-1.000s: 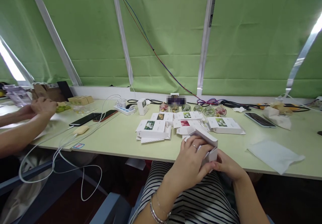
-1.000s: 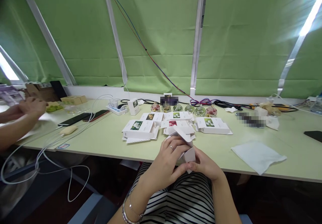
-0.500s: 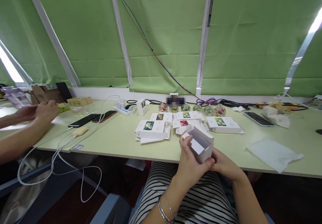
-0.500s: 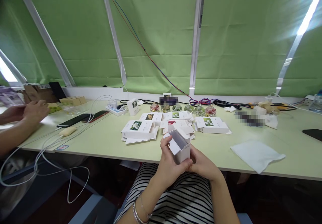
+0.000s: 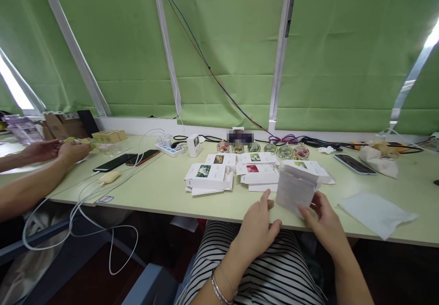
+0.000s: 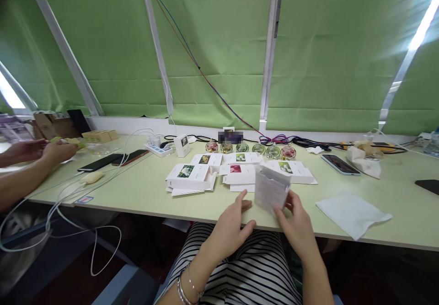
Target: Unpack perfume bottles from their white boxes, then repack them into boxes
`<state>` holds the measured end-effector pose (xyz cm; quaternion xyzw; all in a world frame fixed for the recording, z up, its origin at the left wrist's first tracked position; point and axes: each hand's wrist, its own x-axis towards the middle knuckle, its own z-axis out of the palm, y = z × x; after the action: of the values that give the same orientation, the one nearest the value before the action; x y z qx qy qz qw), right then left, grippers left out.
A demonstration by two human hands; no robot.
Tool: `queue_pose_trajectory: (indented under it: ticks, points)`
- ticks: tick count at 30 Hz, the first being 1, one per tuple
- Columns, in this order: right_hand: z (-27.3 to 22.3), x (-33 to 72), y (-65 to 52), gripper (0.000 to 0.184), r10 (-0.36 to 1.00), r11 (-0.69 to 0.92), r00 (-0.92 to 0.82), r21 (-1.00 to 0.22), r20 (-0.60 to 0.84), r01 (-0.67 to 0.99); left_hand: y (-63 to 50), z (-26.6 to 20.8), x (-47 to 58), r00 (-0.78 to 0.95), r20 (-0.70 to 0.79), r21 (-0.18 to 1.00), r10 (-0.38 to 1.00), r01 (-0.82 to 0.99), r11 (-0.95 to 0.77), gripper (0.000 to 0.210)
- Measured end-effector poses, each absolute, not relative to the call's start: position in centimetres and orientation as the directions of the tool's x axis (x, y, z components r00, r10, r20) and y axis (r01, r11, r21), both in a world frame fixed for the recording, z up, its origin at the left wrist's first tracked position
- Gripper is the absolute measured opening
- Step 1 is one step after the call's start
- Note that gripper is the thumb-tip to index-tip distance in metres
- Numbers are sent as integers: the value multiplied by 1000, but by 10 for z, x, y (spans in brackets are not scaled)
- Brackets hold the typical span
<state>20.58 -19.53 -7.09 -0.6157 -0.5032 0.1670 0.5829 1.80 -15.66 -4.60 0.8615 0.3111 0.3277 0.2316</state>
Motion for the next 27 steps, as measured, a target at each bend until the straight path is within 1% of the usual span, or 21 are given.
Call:
queue_pose_trajectory:
  ticks: [2, 4, 6, 9, 11, 13, 14, 15, 17, 20, 23, 27]
  points:
    - [-69, 218, -200, 63, 732, 59, 571, -870, 371, 489, -157, -44, 18, 634, 414, 520, 654, 425, -741, 58]
    - [-67, 226, -203, 66, 656, -35, 659, -857, 368, 514, -157, -45, 19, 644, 421, 485, 639, 435, -758, 52]
    - [-64, 227, -202, 67, 617, -96, 694, -840, 371, 534, -158, -46, 18, 649, 423, 481, 633, 431, -764, 48]
    - [-62, 224, -199, 70, 616, -142, 689, -807, 381, 573, -158, -42, 10, 669, 425, 479, 609, 405, -779, 41]
    - [-63, 222, -197, 75, 619, -130, 674, -794, 403, 594, -154, -29, 0, 677, 434, 483, 595, 382, -788, 36]
    - [-64, 221, -197, 83, 611, -88, 664, -797, 431, 598, -141, -4, -12, 660, 457, 457, 596, 401, -794, 30]
    - [-64, 220, -198, 88, 601, -62, 667, -806, 441, 589, -130, 11, -18, 640, 477, 407, 602, 447, -797, 28]
    - [-65, 220, -198, 92, 584, -37, 678, -821, 445, 570, -117, 29, -22, 608, 495, 385, 621, 487, -784, 26]
    - [-66, 218, -199, 97, 537, 14, 715, -852, 448, 523, -81, 64, -27, 557, 512, 371, 654, 544, -753, 29]
    - [-67, 216, -201, 92, 481, 75, 750, -874, 453, 479, -17, 103, -24, 456, 455, 341, 765, 704, -623, 27]
    - [-68, 216, -200, 87, 475, 101, 761, -886, 442, 452, 41, 113, -17, 373, 348, 336, 860, 806, -486, 25]
    - [-68, 219, -199, 83, 487, 115, 760, -894, 431, 433, 90, 101, -15, 216, 254, 341, 943, 892, -296, 32]
